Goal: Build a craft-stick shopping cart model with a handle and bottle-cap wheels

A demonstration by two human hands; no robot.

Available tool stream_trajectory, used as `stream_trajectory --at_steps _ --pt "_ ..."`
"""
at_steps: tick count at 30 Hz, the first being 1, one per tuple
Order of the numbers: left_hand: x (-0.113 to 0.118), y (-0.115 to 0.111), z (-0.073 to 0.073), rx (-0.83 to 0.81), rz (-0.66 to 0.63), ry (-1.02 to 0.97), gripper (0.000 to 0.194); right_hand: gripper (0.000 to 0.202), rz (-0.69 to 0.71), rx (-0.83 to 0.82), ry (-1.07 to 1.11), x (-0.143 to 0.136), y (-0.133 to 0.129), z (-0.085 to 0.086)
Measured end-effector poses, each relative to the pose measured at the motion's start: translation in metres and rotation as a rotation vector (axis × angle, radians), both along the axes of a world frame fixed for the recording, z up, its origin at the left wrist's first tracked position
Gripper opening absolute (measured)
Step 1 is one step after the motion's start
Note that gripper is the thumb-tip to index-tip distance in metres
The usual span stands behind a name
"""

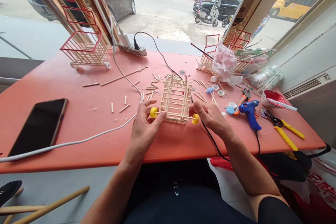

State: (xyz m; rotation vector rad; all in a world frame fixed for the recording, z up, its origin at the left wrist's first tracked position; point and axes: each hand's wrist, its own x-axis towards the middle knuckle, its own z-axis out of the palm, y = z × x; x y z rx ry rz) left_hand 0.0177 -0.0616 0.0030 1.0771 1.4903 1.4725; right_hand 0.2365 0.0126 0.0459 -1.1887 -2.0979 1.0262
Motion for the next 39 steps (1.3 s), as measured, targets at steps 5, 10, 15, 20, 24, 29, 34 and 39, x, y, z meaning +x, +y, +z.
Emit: stream_trajectory --at_steps 5,10,15,20,24,29,34,39 --pt "-0.012 0.006 0.005 -0.015 -0.055 -0.063 0.061 0.071 0.107 -0.131 0.081 0.008 -0.002 0.001" --pt "-0.03 0.018 0.01 -0.018 -0.121 -0.074 0.062 0.062 0.265 -0.074 -0.062 0.008 -0.016 0.009" --pt "-0.048 0.04 0.016 -0.101 -0.226 -0.131 0.073 0.053 0.432 -0.014 -0.127 0.001 -0.032 0.013" --pt "-0.062 0.067 0.017 -0.152 -0.253 -0.137 0.078 0.069 0.493 -0.112 -0.17 -0.015 -0.048 0.01" --pt "-0.065 0.084 0.016 -0.154 -0.256 -0.15 0.079 0.075 0.533 -0.121 -0.166 -0.024 -0.057 0.009" --pt "-0.065 0.091 0.012 -0.15 -0.277 -0.168 0.071 0.042 0.556 0.006 -0.036 -0.007 -0.062 0.018" --pt "-0.073 0.072 0.014 -0.027 -0.197 -0.091 0.06 0.029 0.085 0.104 0.14 0.027 -0.034 0.026" --pt "-0.077 0.016 0.012 0.098 -0.088 0.011 0.054 0.044 -0.083 0.117 0.14 0.027 0.022 0.01"
